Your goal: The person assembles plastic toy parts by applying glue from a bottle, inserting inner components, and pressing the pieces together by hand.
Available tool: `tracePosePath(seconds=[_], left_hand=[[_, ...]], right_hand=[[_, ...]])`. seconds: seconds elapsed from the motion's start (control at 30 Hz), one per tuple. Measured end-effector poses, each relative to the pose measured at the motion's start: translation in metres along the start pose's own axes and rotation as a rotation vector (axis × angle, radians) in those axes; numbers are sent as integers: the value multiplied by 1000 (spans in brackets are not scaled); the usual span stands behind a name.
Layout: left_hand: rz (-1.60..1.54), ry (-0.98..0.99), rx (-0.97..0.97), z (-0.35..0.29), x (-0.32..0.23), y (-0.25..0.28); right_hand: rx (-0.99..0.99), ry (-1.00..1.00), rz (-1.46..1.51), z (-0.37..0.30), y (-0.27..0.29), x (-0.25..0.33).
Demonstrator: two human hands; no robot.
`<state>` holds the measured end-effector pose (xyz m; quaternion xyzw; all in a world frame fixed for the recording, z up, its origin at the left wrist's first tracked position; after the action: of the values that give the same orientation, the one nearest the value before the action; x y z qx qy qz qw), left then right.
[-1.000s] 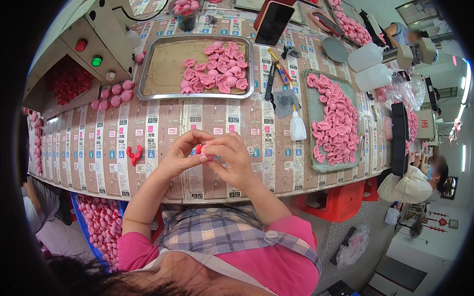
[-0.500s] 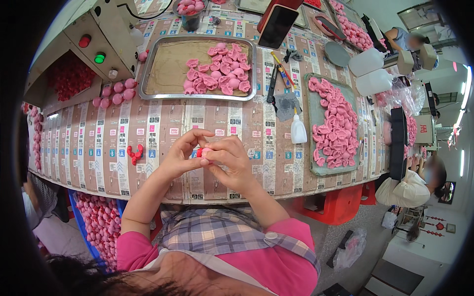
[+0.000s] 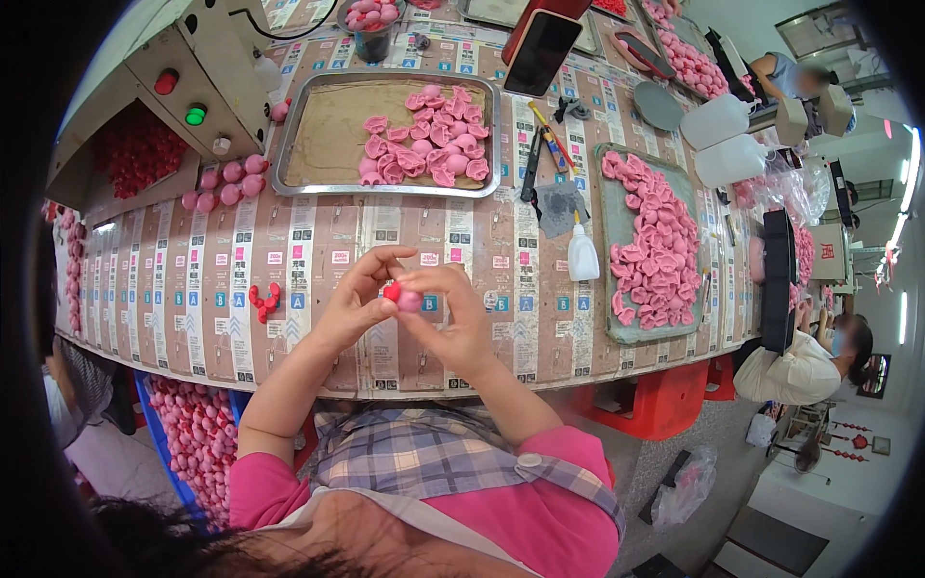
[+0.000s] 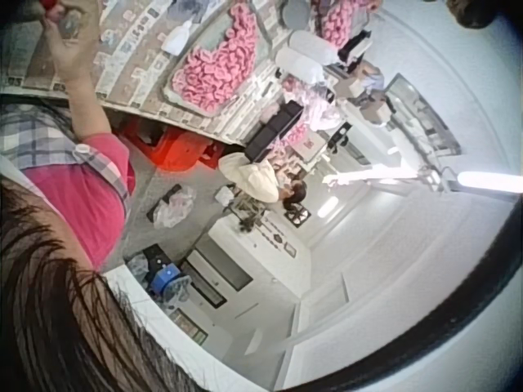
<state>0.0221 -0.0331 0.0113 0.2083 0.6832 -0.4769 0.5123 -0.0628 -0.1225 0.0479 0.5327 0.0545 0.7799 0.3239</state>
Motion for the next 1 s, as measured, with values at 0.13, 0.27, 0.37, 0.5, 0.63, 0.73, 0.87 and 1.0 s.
tracePosePath(seconds=[0.13, 0.27, 0.37, 0.5, 0.63, 0.73, 0.87, 1.0], left_hand=[[644, -377, -60, -2, -23, -4], [684, -432, -133, -6, -21, -2], [683, -460, -134, -6, -23, -3], [784, -503, -128, -8, -25, -3], [809, -521, -114, -5, -25, -5], [835, -513, -115, -6, -28, -5], [857, -491, -174, -11, -29, 1], [883, -497, -154, -4, -47, 8]], right_hand=[[-154, -451, 879, -8, -7, -25], [-112, -585, 1120, -7, -13, -23], [-76, -586, 1078, -8, -12, -23], [-12, -586, 1071, -10, -14, -27], [-32, -608, 1082, -10, -13, -31], [-32, -615, 1127, -10, -14, -31], [29, -650, 1166, -10, -22, -34], [-113, -530, 870, -3, -10, -45]])
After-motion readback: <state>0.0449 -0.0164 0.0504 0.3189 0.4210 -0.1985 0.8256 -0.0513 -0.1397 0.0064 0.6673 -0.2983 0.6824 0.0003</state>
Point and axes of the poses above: each hand's wrist, its own z-axis towards the middle knuckle, its own y-axis out of the back of the hand, x = y × z, the point moved 5 cm from there along z, towards the middle knuckle, and after that the axes turned 3 degrees about -z, right-handed, at the moved point
